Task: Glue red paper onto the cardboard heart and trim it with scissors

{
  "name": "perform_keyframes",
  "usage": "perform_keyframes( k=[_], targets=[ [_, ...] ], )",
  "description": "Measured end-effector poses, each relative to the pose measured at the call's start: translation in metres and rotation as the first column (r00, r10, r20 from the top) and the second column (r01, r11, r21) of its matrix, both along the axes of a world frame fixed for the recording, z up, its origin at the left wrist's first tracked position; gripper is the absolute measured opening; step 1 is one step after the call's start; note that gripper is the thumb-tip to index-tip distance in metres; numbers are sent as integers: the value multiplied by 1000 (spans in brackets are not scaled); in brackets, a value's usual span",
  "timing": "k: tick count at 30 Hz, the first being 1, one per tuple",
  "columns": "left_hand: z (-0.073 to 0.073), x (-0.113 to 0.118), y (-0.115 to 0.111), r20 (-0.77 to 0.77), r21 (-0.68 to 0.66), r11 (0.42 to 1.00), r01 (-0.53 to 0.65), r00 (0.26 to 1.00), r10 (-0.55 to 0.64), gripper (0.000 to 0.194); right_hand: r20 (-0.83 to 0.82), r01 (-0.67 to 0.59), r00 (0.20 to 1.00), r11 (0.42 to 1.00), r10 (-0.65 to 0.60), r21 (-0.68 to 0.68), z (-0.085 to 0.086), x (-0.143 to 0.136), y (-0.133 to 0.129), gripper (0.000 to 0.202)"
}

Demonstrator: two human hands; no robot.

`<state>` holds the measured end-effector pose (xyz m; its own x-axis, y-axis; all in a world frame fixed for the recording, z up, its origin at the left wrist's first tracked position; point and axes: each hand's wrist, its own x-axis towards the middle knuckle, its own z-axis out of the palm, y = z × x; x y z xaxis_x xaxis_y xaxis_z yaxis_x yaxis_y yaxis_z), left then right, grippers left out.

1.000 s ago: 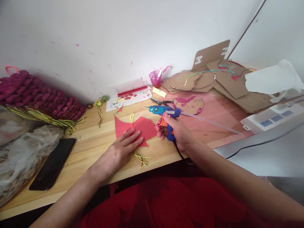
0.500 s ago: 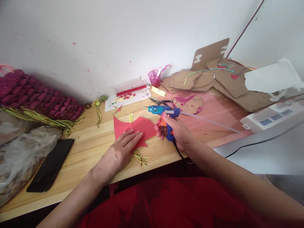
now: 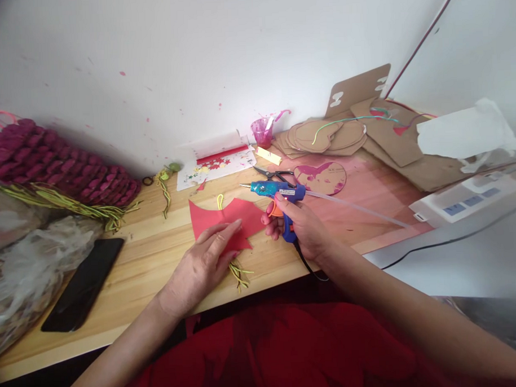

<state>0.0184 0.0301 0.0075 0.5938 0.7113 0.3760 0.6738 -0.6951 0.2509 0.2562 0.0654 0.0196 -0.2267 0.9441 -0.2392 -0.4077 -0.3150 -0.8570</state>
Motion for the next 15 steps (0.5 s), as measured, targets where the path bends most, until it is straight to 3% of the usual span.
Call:
perform_keyframes(
  k=[5,7,9,12,15],
  targets=[
    [1,7,-20,71,-38,990,136,989,-133,59,5,3,1000,1000,-3,-13,1,1,0,37],
    [2,8,-22,178,-54,996,78,982,-67,47,8,-4,1000,1000,5,-19,1,1,1,38],
    [1,6,-21,312,-125,992,-36,947,74,36,6,-11,1000,1000,11,-14,0,0,1,39],
    [-2,2,-15,502,-356,928,-104,817,284,33,-10,-10,1000,1000,10,-3,1,0,1,39],
    [-4,-2,-9,666,-558,830,3,598,446,30,-20,-5,1000,1000,5,-5,2,0,0,38]
  ],
)
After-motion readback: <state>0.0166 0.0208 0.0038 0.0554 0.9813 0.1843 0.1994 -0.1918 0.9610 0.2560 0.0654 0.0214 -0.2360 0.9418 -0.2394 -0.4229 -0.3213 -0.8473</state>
